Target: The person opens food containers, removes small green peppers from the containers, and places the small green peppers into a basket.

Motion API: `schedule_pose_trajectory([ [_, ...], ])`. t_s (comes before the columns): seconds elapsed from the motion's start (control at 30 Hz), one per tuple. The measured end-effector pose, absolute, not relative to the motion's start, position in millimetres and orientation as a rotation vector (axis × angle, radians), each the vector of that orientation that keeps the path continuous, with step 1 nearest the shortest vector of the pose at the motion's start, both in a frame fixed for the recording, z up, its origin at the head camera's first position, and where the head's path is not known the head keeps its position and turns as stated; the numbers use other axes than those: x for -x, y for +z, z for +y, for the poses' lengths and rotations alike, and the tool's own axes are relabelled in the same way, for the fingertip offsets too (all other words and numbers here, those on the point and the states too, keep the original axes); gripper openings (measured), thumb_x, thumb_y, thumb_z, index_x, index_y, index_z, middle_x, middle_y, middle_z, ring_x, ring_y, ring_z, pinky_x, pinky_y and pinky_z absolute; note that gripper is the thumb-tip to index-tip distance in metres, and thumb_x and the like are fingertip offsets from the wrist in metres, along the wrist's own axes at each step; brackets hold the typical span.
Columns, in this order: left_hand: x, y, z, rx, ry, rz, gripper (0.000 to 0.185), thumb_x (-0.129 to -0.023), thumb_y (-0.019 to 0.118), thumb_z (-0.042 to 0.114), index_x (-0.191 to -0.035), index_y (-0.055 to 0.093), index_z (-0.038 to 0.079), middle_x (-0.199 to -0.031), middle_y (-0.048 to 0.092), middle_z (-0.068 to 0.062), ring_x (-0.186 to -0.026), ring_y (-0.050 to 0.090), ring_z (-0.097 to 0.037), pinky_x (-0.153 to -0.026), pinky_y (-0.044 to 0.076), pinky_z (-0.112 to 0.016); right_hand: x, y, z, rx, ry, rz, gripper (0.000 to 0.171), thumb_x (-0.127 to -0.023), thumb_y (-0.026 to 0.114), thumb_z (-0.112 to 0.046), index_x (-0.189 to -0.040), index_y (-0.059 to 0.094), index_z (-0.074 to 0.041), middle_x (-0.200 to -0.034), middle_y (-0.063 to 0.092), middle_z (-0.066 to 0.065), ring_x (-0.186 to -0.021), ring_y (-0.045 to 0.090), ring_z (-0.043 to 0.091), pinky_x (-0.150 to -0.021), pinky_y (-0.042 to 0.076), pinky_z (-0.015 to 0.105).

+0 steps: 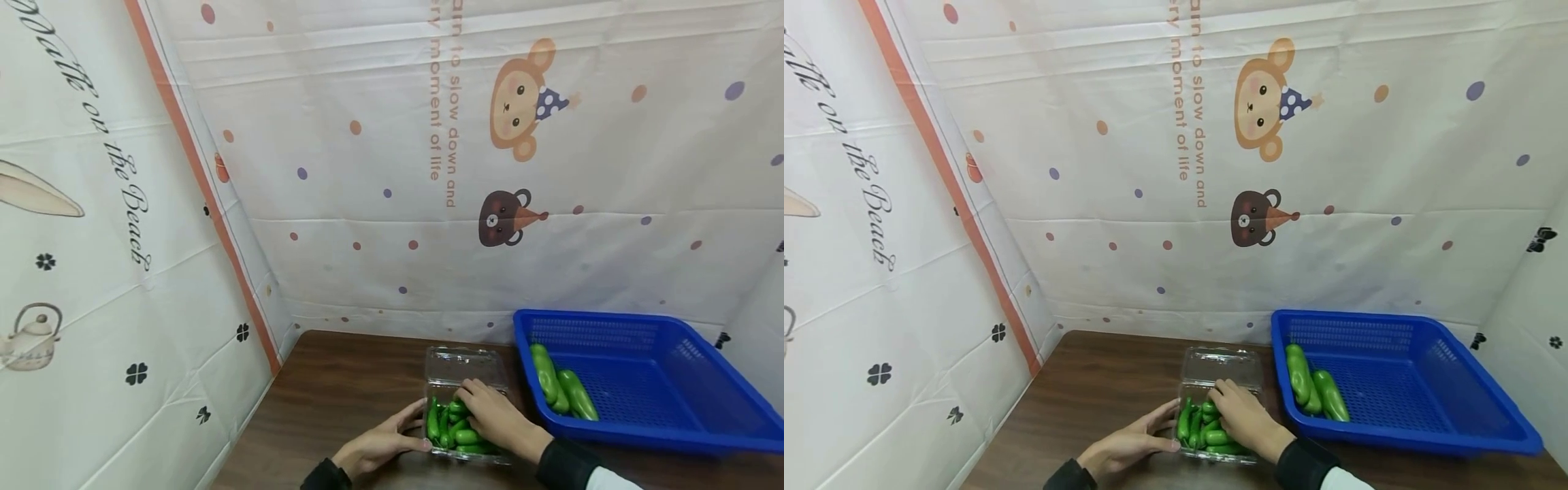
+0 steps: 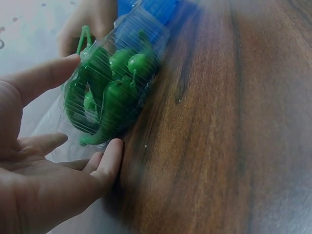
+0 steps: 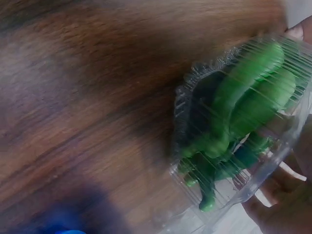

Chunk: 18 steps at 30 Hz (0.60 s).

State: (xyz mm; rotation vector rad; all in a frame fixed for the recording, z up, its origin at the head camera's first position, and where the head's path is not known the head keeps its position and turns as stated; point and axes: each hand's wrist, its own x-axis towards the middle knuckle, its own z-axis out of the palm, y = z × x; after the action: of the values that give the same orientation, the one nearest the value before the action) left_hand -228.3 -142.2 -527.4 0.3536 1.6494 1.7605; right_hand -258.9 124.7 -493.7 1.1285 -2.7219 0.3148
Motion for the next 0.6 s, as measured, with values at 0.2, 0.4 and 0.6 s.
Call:
schedule_pose_trajectory([
  [0.2,228.4,-527.4,-142.5,-0.338,1.742,1.648,0.083,-0.1,0.066,0.013,-0.165,0.015,0.015,-0.169,0.014,-0.023,-0.154,0.019,-0.047,-0.121,0.036,-0.051,258.7,-496.7,127.0,-1.122,0.348,-2.743,0.029,-0.084,0.079,-0.003,-0.11,0.069,-0.01,-0.103,0.068,0.003,-0.091,0.069,0.021,-0.07,0.059,0.035],
  [0.4,227.8,-529.5,-140.7,-0.318,1.763,1.656,0.083,-0.099,0.068,0.013,-0.165,0.018,0.015,-0.167,0.02,-0.026,-0.153,0.024,-0.047,-0.119,0.039,-0.051,258.5,-495.0,128.3,-1.105,0.454,-2.813,0.026,-0.087,0.077,-0.003,-0.112,0.07,-0.007,-0.103,0.065,0.004,-0.092,0.068,0.023,-0.071,0.059,0.036],
  [0.6,227.2,-526.9,-138.6,-0.315,1.78,1.659,0.083,-0.098,0.069,0.012,-0.165,0.019,0.014,-0.165,0.026,-0.023,-0.151,0.03,-0.044,-0.118,0.041,-0.051,263.2,-489.3,131.3,-1.09,0.808,-2.84,0.028,-0.09,0.07,0.0,-0.118,0.064,-0.002,-0.105,0.071,0.01,-0.086,0.069,0.019,-0.064,0.055,0.031],
])
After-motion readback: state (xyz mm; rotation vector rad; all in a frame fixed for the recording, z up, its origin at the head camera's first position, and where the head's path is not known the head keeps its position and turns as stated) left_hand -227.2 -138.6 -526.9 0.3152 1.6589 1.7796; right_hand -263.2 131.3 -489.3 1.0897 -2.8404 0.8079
